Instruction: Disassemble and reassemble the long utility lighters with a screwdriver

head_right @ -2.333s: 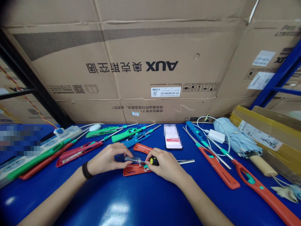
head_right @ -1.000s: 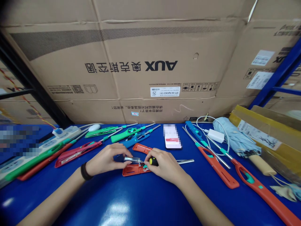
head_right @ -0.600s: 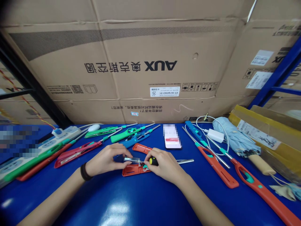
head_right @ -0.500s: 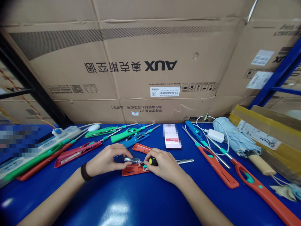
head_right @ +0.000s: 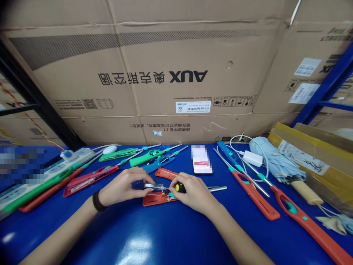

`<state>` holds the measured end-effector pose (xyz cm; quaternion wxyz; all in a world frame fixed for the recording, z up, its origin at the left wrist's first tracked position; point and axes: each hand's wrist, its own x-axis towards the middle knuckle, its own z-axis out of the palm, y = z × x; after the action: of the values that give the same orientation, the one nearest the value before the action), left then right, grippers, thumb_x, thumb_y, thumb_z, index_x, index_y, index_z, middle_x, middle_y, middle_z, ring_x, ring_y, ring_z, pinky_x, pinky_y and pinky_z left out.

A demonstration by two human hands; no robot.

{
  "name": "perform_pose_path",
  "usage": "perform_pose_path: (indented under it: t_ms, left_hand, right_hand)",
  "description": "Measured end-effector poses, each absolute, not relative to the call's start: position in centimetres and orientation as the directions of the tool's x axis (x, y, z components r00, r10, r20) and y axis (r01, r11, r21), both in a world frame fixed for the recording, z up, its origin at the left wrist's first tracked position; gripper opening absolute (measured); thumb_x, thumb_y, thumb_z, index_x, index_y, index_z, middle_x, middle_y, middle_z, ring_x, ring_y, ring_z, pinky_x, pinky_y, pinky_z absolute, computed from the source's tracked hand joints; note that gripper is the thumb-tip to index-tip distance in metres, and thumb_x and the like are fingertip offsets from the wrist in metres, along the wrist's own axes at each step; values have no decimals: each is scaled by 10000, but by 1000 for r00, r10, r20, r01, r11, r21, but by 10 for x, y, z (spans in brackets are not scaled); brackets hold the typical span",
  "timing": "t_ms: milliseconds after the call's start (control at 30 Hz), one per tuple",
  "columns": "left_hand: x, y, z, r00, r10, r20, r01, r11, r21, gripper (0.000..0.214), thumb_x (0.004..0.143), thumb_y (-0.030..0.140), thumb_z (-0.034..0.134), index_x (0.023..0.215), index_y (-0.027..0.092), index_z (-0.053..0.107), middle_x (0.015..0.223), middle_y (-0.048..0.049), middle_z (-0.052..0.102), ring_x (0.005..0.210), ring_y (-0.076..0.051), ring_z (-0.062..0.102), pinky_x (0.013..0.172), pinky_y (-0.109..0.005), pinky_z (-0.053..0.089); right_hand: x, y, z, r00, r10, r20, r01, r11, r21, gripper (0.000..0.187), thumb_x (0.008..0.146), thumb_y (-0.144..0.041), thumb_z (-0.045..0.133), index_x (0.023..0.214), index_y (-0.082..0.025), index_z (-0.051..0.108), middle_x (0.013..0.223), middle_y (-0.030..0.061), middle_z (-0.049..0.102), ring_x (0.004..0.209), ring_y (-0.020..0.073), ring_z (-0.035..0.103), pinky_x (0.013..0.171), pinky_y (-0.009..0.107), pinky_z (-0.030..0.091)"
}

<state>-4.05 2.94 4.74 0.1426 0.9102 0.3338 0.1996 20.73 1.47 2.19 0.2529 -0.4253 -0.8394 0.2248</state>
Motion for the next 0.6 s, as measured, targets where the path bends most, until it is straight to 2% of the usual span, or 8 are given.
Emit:
perform_pose_path:
  t_ms: [600]
  left_hand:
    - [-39,29,48,694,672,259,558,-729,396,97,792,209,633,874,183,678,782,-17,675,722,-154,600,695,-257,440]
  right_hand:
    - [207,15,21,-517,819,247,594,552,-586,33,831,-223,569,818,-226,598,848,-15,616,721,125,581,650,231,400]
